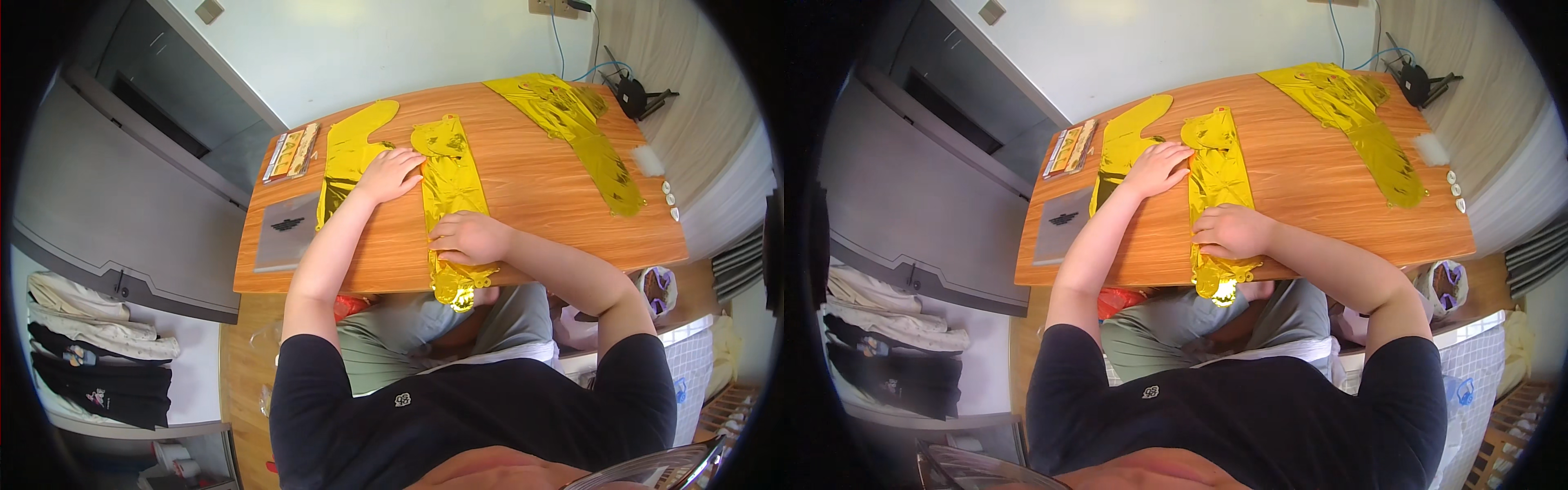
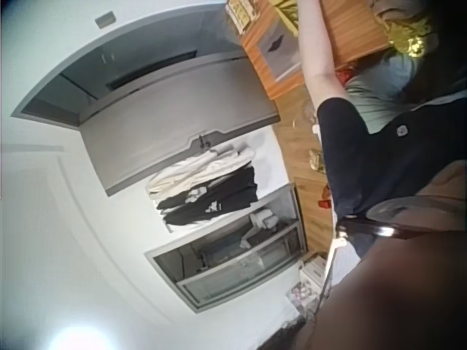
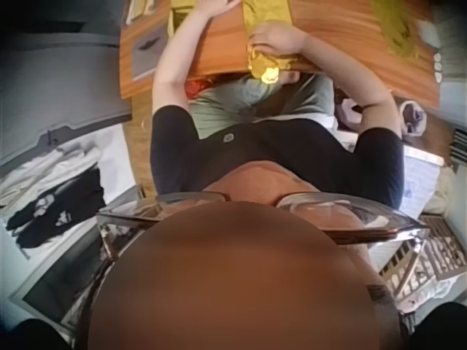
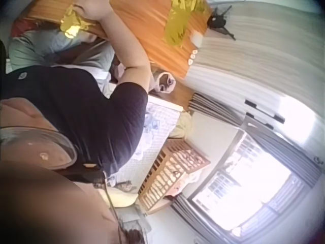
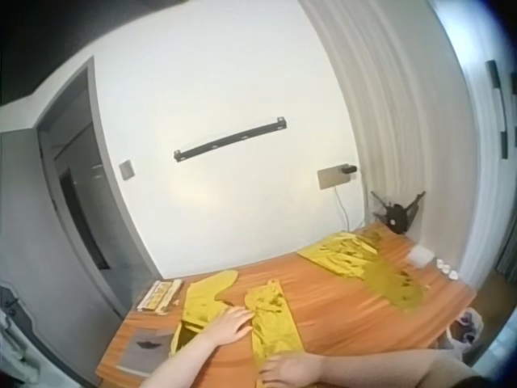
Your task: Folding gold-colored foil balloons into small square shapes at a desk.
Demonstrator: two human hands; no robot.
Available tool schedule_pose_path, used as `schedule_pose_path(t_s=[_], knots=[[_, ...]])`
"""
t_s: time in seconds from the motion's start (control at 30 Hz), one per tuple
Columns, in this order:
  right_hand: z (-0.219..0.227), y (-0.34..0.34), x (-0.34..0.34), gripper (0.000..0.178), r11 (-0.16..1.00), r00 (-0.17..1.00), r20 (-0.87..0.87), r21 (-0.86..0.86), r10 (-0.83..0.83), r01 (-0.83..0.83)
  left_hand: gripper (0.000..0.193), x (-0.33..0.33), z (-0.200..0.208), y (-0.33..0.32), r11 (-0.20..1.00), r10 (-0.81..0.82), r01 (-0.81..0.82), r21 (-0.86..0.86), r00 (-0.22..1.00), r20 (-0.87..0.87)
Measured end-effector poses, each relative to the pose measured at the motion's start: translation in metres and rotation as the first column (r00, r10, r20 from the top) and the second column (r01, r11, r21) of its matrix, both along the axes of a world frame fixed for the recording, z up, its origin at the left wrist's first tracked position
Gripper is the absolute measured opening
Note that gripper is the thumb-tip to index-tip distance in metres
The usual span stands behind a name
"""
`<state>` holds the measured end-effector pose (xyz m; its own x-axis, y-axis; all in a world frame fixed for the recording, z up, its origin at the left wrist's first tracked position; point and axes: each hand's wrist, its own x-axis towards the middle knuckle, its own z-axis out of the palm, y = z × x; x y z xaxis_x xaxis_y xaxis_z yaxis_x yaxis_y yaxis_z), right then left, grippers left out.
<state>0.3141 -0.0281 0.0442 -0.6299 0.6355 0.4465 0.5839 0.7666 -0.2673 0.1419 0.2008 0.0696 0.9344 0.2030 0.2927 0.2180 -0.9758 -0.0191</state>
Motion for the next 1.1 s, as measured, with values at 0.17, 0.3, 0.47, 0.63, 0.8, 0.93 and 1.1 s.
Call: schedule_pose_path(t_s=[0.17, 0.3, 0.47, 0.63, 0.8, 0.93, 1.1], knots=[[0.001, 0.000, -0.001, 0.027, 1.000, 1.000, 0.012, -0.007, 0.005, -0.005, 0.049, -0.001, -0.004, 0.006, 0.995, 0.021, -0.022, -0.094, 1.000, -0.009], [0.002, -0.002, -0.001, 0.028, 1.000, 1.000, 0.025, -0.004, 0.008, -0.008, 0.060, 0.000, -0.007, 0.007, 0.961, 0.037, -0.030, -0.274, 0.999, 0.020], [0.001, -0.001, -0.001, 0.028, 1.000, 0.999, 0.030, 0.005, 0.014, -0.014, 0.076, -0.001, 0.002, 0.005, 0.974, 0.068, -0.078, -0.212, 0.996, -0.052], [-0.003, 0.000, 0.003, 0.028, 1.000, 0.999, 0.039, 0.004, 0.010, -0.010, 0.108, 0.004, 0.013, -0.005, 0.974, 0.108, -0.155, -0.163, 0.957, -0.268], [0.002, 0.000, -0.001, 0.027, 1.000, 0.999, 0.050, 0.001, 0.009, -0.009, 0.119, 0.001, 0.001, -0.006, 0.969, 0.175, -0.224, -0.104, 0.920, -0.351], [0.004, -0.001, -0.004, 0.026, 1.000, 0.998, 0.067, -0.013, 0.006, -0.005, 0.114, 0.001, 0.004, 0.003, 0.884, 0.188, -0.310, -0.350, 0.921, -0.342], [0.004, -0.002, -0.001, 0.027, 1.000, 0.998, 0.060, -0.017, -0.002, 0.003, 0.099, 0.017, -0.006, -0.015, 0.887, 0.304, -0.363, -0.287, 0.924, -0.231]])
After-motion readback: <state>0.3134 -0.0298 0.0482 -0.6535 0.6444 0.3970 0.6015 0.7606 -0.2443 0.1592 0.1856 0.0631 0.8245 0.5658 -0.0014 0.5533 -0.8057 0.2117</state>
